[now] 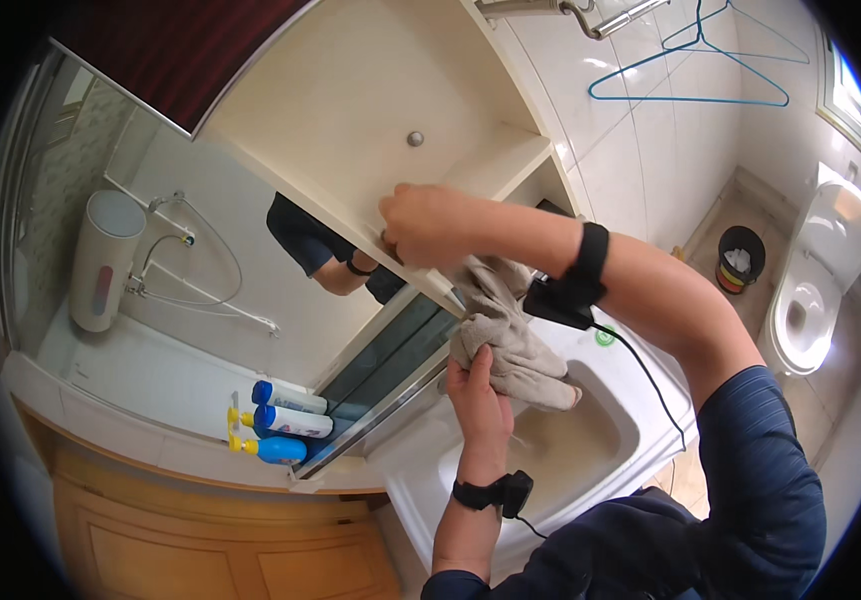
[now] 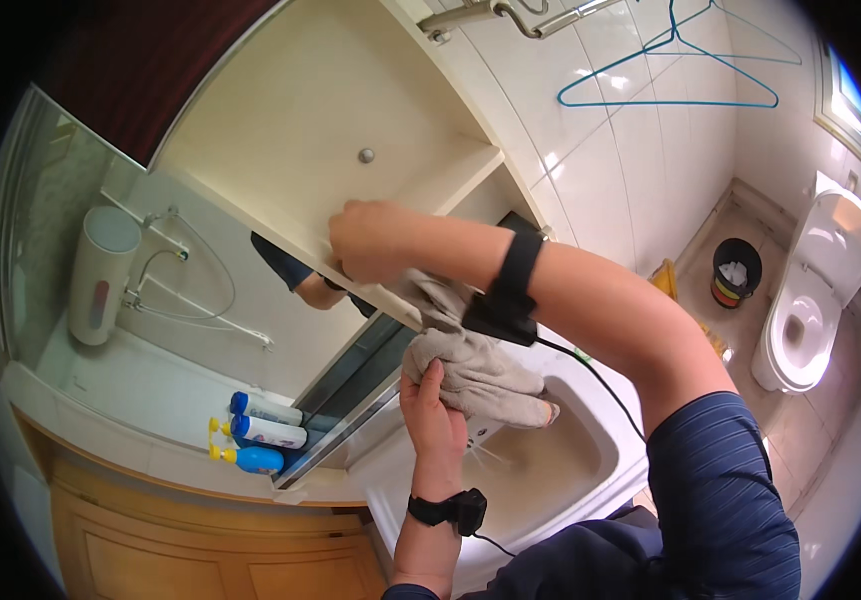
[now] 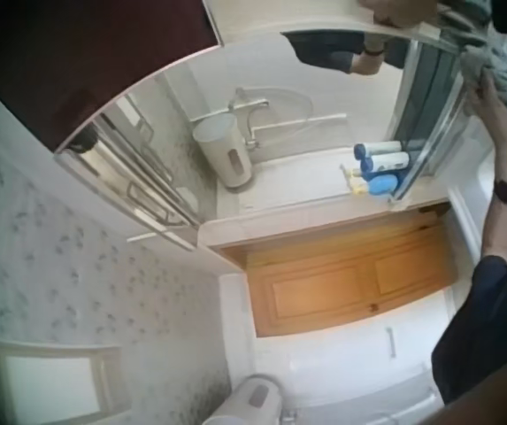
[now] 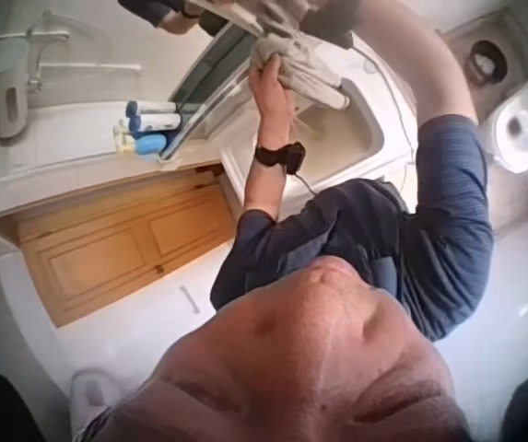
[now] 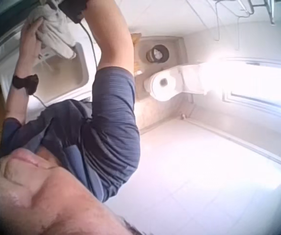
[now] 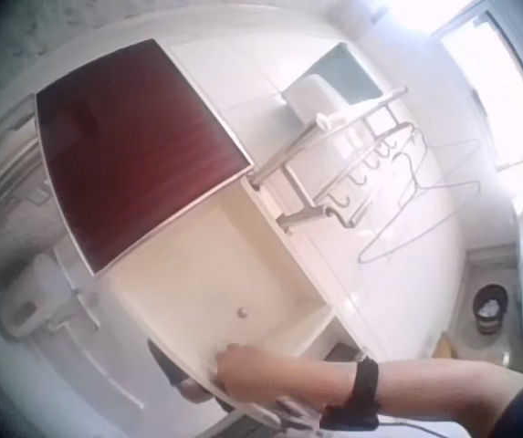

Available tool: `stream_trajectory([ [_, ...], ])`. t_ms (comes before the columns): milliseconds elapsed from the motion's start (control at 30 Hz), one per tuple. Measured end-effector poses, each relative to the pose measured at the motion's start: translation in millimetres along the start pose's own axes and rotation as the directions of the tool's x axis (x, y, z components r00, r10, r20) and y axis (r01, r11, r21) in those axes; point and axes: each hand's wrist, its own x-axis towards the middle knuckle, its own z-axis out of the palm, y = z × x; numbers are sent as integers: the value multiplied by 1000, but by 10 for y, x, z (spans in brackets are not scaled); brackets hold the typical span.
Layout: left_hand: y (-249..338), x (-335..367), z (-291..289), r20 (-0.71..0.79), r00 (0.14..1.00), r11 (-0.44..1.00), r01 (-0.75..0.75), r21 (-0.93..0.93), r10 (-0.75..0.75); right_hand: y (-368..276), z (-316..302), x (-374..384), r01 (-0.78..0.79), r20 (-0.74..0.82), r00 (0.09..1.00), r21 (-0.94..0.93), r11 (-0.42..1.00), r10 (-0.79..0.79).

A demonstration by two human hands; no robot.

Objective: The person fills a bucket with water to flush a toilet, then washes a cloth in the sink and uses it to wipe down the sink basin, faucet, and mirror cabinet.

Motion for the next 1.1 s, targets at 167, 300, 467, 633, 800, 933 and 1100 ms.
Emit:
stream_trajectory([
  [167, -47, -14, -47, 5, 1000, 1000, -6, 2, 6, -111, -124, -533, 379, -328, 871, -29, 925, -367],
  [300, -20, -14, -123, -6, 999, 999, -34, 2, 34, -38, 18, -887, 402, -402, 868, 222, 888, -292],
  [467, 75, -56, -198, -12, 998, 997, -69, -36, 69, -97, -323, -727, 56, -428, 861, 617, 785, 275],
  [633, 326, -46, 30, 83, 964, 968, -249, -41, 251, -28, -582, -210, 0, -434, 824, 643, 766, 365],
  [800, 301, 52, -61, 78, 965, 968, -247, -49, 251, -236, -59, -167, -65, -113, 993, -239, 969, 39],
  [933, 142, 45, -198, 42, 981, 981, -190, -39, 191, -249, -176, -171, -77, 51, 994, -347, 935, 100],
  [1100, 107, -18, -148, 36, 988, 988, -147, -45, 149, 297, -584, -398, -288, -24, 935, -630, 721, 353],
])
